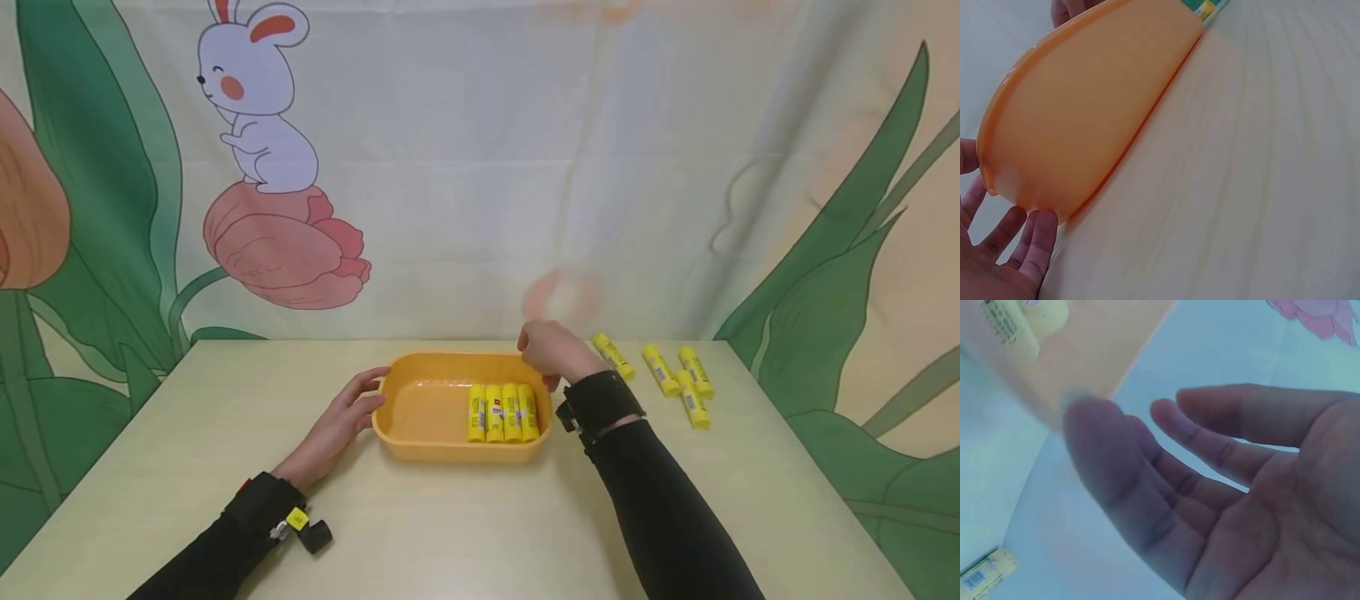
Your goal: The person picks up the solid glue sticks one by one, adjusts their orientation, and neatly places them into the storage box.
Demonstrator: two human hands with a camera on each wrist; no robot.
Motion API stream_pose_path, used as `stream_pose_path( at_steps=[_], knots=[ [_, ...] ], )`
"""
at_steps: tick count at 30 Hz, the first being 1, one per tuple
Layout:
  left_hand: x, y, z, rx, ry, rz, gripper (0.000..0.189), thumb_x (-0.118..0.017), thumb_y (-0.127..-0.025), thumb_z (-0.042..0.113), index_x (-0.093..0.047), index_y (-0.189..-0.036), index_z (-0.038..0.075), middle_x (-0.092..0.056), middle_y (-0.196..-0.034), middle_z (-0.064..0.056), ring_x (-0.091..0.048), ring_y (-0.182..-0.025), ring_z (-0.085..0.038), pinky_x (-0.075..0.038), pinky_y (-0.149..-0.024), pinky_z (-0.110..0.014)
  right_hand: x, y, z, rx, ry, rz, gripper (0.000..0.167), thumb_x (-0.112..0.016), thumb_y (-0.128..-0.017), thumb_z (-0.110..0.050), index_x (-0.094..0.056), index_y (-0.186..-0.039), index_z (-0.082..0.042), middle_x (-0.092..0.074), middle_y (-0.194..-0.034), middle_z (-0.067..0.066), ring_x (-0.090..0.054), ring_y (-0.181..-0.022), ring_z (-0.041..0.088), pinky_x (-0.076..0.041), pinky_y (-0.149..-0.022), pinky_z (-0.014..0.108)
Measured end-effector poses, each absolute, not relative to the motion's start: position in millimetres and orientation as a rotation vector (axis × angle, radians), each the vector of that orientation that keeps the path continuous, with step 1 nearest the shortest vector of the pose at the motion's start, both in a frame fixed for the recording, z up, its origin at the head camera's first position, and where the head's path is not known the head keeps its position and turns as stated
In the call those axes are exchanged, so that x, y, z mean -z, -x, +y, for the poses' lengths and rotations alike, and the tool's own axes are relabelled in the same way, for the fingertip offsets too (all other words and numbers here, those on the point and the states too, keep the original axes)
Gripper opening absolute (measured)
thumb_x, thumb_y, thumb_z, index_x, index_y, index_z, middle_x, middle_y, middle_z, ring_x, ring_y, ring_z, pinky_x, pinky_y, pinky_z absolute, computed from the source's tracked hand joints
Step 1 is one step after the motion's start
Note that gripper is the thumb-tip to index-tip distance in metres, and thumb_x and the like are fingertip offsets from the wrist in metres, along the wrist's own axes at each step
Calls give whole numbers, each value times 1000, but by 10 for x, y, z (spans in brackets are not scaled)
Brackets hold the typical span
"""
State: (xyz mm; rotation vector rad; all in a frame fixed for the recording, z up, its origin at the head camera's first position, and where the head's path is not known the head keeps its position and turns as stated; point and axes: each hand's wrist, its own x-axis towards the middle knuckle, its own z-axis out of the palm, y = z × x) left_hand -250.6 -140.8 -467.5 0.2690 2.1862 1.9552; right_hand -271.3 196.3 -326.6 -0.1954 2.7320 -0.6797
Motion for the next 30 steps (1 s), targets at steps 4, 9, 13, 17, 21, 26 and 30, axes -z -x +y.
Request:
stream_pose_path(
  at_steps=[4,9,13,17,21,26,30],
  knots=[
    [4668,2499,-1420,-1947,-264,2190,47,-55,-108,27,-45,-153,27,-37,-150,-9,-49,-129,-31,-50,-101,-37,3296,2702,2120,768,213,2779,32,-48,-104,-5,-57,-132,6,-57,-84,16,-56,-58,22,-57,-56,33],
    [4660,2482,-1421,-1928,-246,2208,48,-55,-108,26,-43,-155,26,-36,-150,-9,-49,-130,-32,-49,-102,-39,3363,2692,2270,876,240,2830,32,-46,-102,-4,-58,-130,6,-59,-82,14,-56,-59,23,-57,-57,37],
    [4660,2489,-1417,-1918,-240,2212,50,-56,-108,27,-42,-156,24,-35,-151,-10,-49,-129,-32,-49,-103,-38,3410,2683,2336,931,241,2845,31,-47,-103,-5,-59,-129,6,-61,-85,14,-56,-60,24,-57,-58,37],
    [4655,2505,-1421,-1917,-232,2219,49,-56,-107,28,-43,-155,26,-36,-150,-9,-49,-129,-32,-49,-102,-38,3453,2670,2380,966,245,2848,29,-48,-104,-6,-58,-130,5,-61,-85,14,-57,-61,25,-57,-59,38],
    [4654,2509,-1417,-1923,-234,2226,49,-56,-107,29,-43,-155,25,-35,-151,-11,-48,-130,-33,-50,-102,-38,3521,2653,2437,990,259,2887,28,-48,-105,-6,-58,-129,4,-59,-80,14,-54,-60,24,-55,-59,38],
    [4673,2498,-1396,-1924,-248,2218,50,-55,-108,29,-42,-156,22,-35,-151,-11,-47,-130,-33,-50,-102,-38,3662,2622,2526,993,281,2929,28,-48,-105,-6,-57,-129,4,-56,-71,11,-51,-55,21,-47,-55,34],
    [4676,2492,-1399,-1925,-243,2229,49,-56,-108,30,-43,-155,24,-36,-150,-10,-49,-128,-32,-50,-102,-38,3711,2622,2556,971,280,2944,28,-49,-105,-8,-57,-130,3,-54,-69,8,-50,-54,20,-43,-54,32]
  ],
)
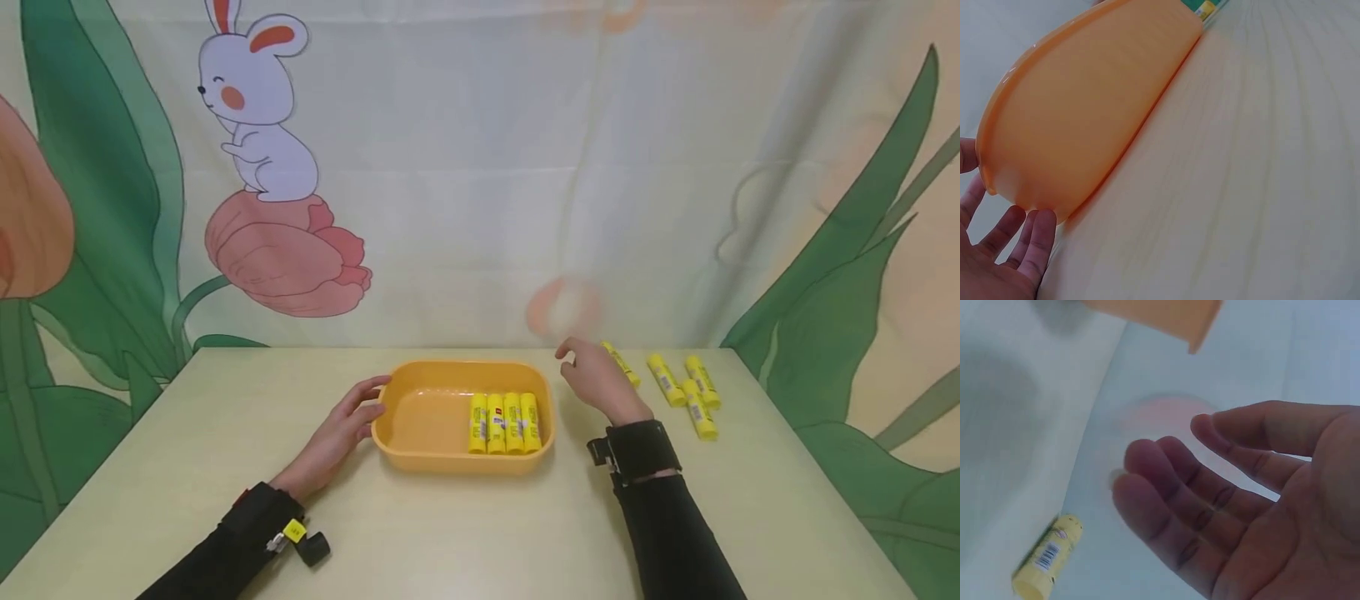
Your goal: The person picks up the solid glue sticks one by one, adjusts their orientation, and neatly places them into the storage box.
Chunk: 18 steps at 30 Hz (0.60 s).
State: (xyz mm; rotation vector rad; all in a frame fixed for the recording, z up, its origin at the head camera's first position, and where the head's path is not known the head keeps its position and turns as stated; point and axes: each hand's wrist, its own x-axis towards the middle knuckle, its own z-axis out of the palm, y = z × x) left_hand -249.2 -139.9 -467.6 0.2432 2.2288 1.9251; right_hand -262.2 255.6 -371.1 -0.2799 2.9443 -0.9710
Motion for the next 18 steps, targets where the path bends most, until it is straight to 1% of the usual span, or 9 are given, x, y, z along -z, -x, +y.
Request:
stream_pose_path(
  at_steps=[7,12,15,18],
  knots=[
    [4674,2479,-1430,-1921,-263,2226,48,-55,-108,29,-43,-155,26,-36,-151,-9,-49,-129,-32,-50,-102,-38,3665,2600,2559,949,267,2961,30,-49,-105,-9,-56,-132,3,-54,-71,8,-51,-57,20,-42,-55,32],
    [4657,2487,-1418,-1924,-278,2219,48,-54,-109,28,-42,-155,25,-35,-152,-11,-48,-131,-33,-50,-102,-38,3654,2591,2680,919,243,2994,31,-47,-105,-9,-56,-133,3,-55,-71,8,-52,-58,21,-42,-56,33],
    [4665,2492,-1409,-1916,-270,2226,48,-54,-108,30,-43,-155,26,-36,-152,-10,-48,-132,-32,-49,-103,-39,3637,2576,2780,920,223,2991,32,-47,-106,-10,-54,-135,3,-56,-74,11,-53,-61,23,-43,-58,35],
    [4676,2497,-1409,-1911,-275,2227,48,-54,-108,31,-43,-155,27,-36,-152,-9,-47,-133,-32,-49,-104,-41,3613,2573,2882,925,184,2984,34,-47,-107,-12,-53,-137,3,-60,-82,14,-55,-65,23,-45,-60,35]
  ],
)
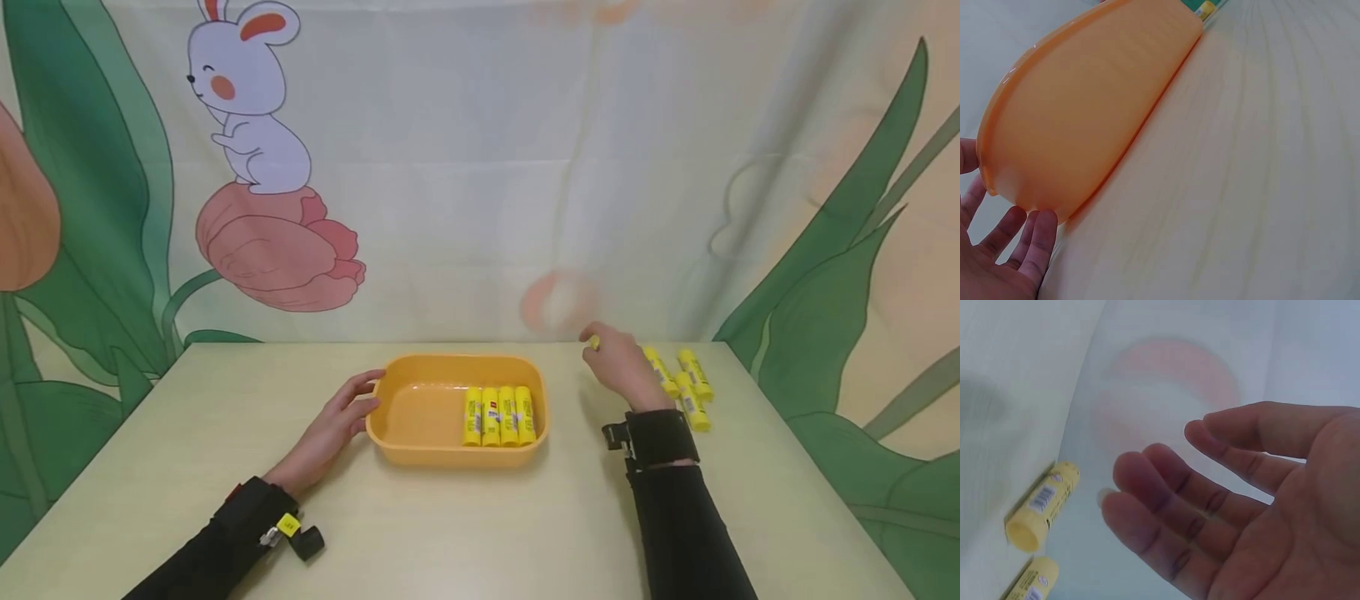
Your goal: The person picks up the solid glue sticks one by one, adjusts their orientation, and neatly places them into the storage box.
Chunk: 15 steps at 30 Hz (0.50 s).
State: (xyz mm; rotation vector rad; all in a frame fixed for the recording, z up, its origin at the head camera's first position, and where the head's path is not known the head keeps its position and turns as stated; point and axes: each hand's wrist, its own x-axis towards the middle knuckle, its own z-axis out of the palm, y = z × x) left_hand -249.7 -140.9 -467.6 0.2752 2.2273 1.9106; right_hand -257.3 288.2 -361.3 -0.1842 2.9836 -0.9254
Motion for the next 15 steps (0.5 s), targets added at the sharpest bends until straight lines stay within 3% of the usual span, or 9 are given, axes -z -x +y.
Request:
stream_pose_path(
  at_steps=[8,12,15],
  knots=[
    [4669,2505,-1423,-1920,-278,2220,48,-55,-108,32,-44,-154,27,-36,-151,-9,-49,-132,-32,-49,-104,-41,3543,2565,3176,972,98,2939,42,-46,-109,-16,-46,-144,6,-62,-106,25,-59,-74,26,-47,-63,36],
    [4653,2505,-1417,-1919,-276,2226,49,-56,-107,34,-44,-154,28,-36,-152,-9,-50,-131,-32,-48,-104,-41,3510,2535,3351,948,-16,2936,46,-42,-108,-17,-42,-147,8,-55,-122,35,-57,-78,31,-46,-62,37],
    [4647,2506,-1416,-1914,-277,2231,49,-56,-108,35,-43,-155,27,-36,-152,-9,-49,-132,-31,-48,-104,-40,3517,2504,3508,901,-152,2933,50,-39,-107,-18,-39,-149,8,-45,-138,40,-54,-90,39,-47,-70,44]
  ],
)
